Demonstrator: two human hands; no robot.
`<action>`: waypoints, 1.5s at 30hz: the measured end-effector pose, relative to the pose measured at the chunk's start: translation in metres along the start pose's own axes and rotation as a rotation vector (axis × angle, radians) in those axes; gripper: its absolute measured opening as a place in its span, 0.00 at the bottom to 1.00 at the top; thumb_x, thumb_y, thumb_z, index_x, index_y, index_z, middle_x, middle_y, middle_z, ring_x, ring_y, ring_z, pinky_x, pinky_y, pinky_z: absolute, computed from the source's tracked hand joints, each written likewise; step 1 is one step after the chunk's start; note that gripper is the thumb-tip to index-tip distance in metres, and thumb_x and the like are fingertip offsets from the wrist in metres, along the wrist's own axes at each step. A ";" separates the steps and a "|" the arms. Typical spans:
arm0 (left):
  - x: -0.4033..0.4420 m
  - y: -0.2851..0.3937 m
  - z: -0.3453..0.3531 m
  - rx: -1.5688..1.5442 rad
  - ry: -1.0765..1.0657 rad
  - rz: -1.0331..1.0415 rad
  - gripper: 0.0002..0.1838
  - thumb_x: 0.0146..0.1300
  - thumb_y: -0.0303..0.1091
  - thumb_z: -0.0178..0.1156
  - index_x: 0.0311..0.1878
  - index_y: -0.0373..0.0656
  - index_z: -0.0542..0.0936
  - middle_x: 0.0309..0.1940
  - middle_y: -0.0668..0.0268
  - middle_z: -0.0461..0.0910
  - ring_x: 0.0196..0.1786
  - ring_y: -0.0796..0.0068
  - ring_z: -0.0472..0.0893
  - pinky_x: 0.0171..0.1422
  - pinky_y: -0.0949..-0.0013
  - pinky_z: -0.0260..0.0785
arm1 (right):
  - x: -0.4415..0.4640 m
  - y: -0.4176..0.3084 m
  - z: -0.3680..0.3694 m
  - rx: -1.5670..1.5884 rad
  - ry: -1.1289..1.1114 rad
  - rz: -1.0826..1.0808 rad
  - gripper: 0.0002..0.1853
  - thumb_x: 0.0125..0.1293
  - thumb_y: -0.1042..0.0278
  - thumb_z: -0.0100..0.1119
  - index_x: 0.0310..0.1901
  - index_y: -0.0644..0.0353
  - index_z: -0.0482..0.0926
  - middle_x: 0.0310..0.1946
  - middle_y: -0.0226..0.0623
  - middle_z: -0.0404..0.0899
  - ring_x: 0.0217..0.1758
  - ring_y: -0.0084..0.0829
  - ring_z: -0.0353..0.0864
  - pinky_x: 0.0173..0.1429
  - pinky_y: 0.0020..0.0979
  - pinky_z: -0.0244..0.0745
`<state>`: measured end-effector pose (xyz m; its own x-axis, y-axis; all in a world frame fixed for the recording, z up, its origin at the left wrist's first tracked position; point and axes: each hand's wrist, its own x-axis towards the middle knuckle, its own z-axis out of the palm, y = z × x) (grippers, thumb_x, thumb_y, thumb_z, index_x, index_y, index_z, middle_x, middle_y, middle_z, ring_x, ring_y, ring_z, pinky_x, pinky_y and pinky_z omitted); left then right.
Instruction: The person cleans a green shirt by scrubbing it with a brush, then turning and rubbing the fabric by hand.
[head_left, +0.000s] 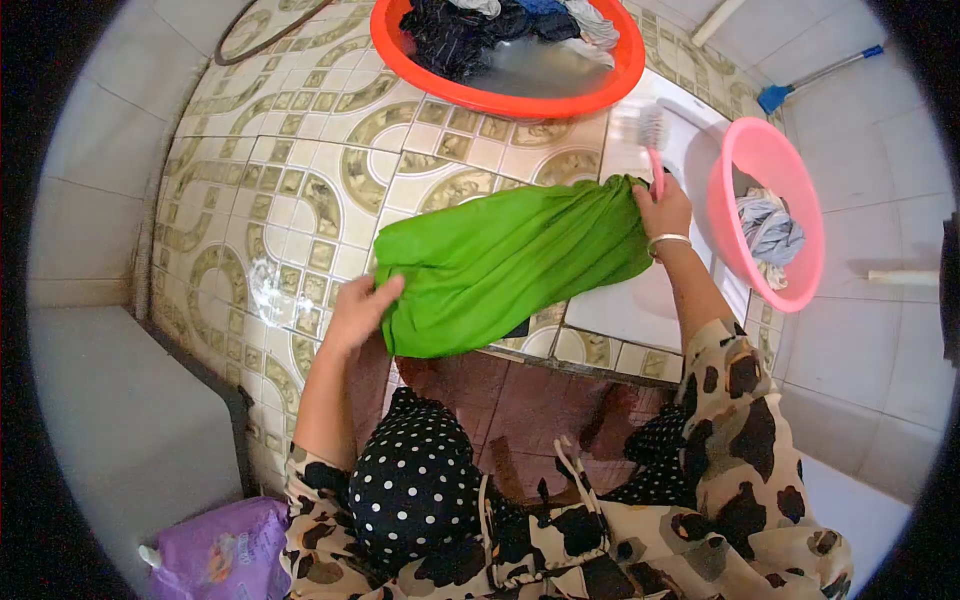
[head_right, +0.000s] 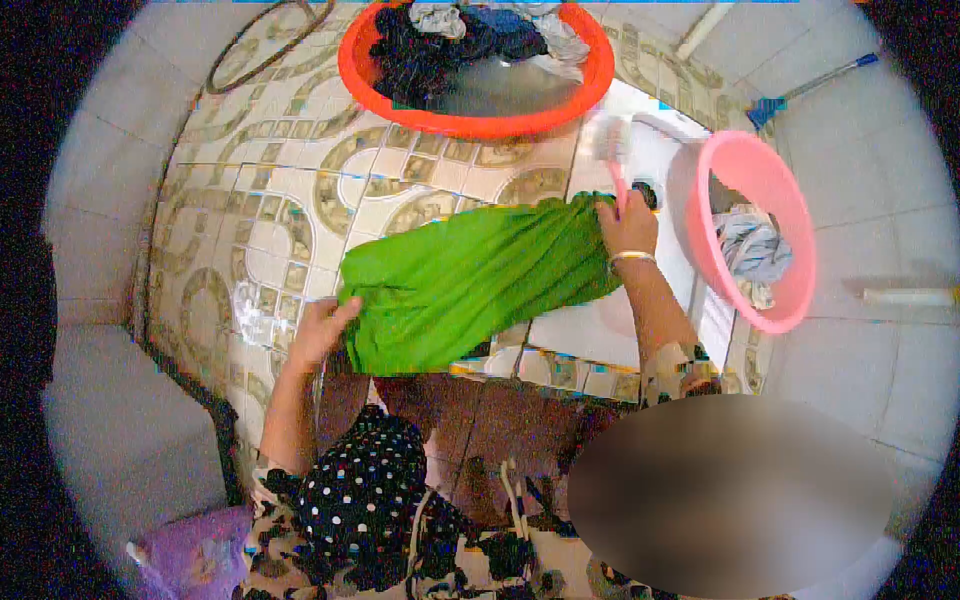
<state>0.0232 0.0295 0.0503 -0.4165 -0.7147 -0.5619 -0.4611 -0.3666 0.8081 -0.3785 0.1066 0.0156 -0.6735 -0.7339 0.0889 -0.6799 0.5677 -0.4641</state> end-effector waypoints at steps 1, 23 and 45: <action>0.013 -0.003 -0.001 0.032 0.134 -0.081 0.18 0.54 0.41 0.60 0.35 0.31 0.77 0.28 0.63 0.78 0.32 0.78 0.75 0.36 0.72 0.67 | -0.001 0.006 0.007 0.004 -0.004 -0.001 0.19 0.48 0.55 0.60 0.31 0.64 0.70 0.26 0.49 0.75 0.32 0.51 0.74 0.37 0.44 0.68; 0.050 -0.015 -0.022 0.706 0.877 0.598 0.19 0.47 0.30 0.62 0.42 0.34 0.69 0.39 0.51 0.72 0.41 0.53 0.72 0.46 0.59 0.64 | -0.002 -0.003 -0.007 0.666 -0.152 0.380 0.17 0.60 0.59 0.51 0.49 0.56 0.72 0.19 0.31 0.72 0.09 0.21 0.66 0.12 0.25 0.61; 0.081 0.002 -0.017 0.738 0.712 0.111 0.30 0.48 0.42 0.62 0.47 0.29 0.66 0.42 0.44 0.70 0.47 0.51 0.70 0.50 0.56 0.62 | -0.061 -0.096 -0.010 -0.214 -0.554 -0.554 0.22 0.61 0.67 0.36 0.58 0.38 0.61 0.28 0.48 0.76 0.29 0.45 0.78 0.29 0.43 0.73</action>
<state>0.0015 -0.0392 0.0097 -0.0363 -0.9974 -0.0621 -0.9148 0.0082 0.4038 -0.2745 0.1005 0.0635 -0.0195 -0.9755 -0.2192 -0.9511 0.0857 -0.2968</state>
